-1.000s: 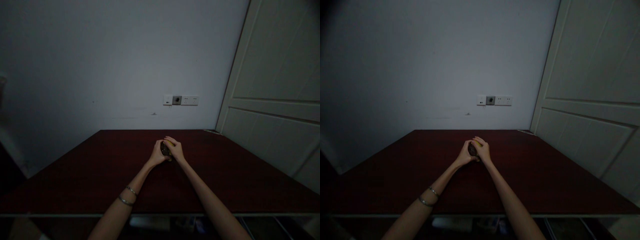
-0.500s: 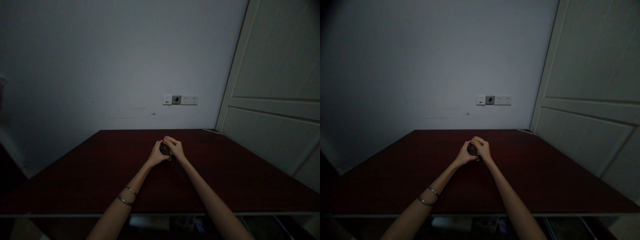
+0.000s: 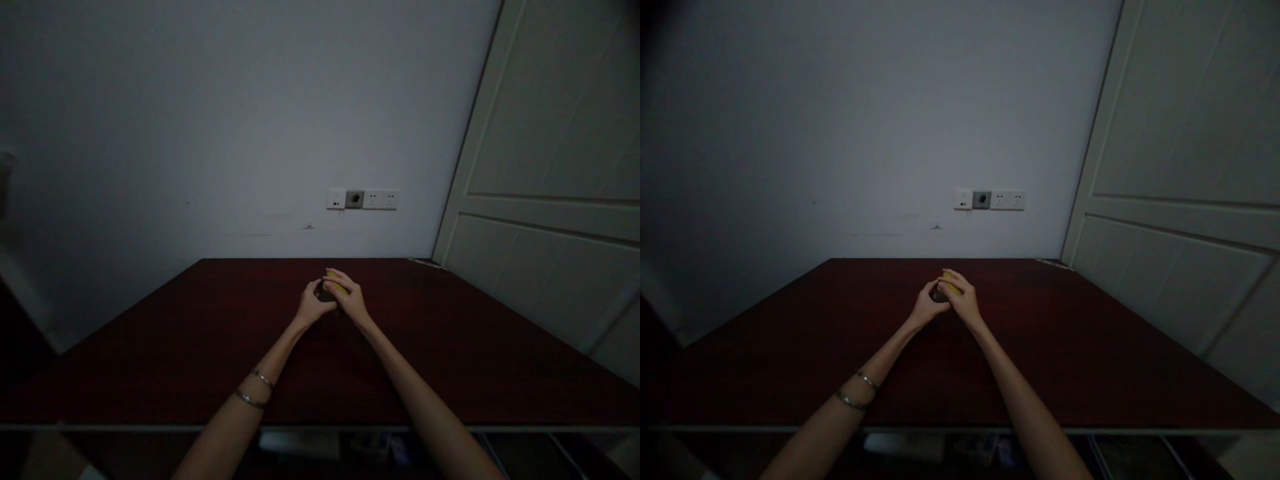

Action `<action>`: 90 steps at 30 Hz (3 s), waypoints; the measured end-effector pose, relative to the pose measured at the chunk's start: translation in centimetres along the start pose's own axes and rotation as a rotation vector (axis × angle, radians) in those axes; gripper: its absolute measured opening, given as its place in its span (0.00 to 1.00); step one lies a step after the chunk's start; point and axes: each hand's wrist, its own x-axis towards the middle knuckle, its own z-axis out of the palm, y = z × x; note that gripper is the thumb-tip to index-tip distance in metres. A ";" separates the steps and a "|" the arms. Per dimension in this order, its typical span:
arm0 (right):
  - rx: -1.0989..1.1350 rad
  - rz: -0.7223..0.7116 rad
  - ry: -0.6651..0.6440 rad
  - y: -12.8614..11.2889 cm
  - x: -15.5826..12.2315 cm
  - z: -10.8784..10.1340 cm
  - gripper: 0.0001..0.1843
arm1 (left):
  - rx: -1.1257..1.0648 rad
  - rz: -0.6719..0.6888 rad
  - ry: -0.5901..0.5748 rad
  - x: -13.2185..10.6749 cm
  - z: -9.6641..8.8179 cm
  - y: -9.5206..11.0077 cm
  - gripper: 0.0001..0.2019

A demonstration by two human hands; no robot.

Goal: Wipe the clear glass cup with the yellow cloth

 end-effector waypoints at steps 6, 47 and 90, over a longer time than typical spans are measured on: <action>0.178 0.320 0.156 1.1 0.5 -0.1 0.19 | 0.036 -0.001 -0.029 -0.1 -0.2 0.3 0.36; -0.143 -0.092 -0.170 -0.4 -0.1 -0.8 0.09 | 0.188 -0.059 0.020 0.5 -0.5 -0.5 0.30; -0.018 0.251 -0.097 2.6 0.1 -0.8 0.46 | -0.294 -0.508 -0.375 0.9 -1.4 0.4 0.33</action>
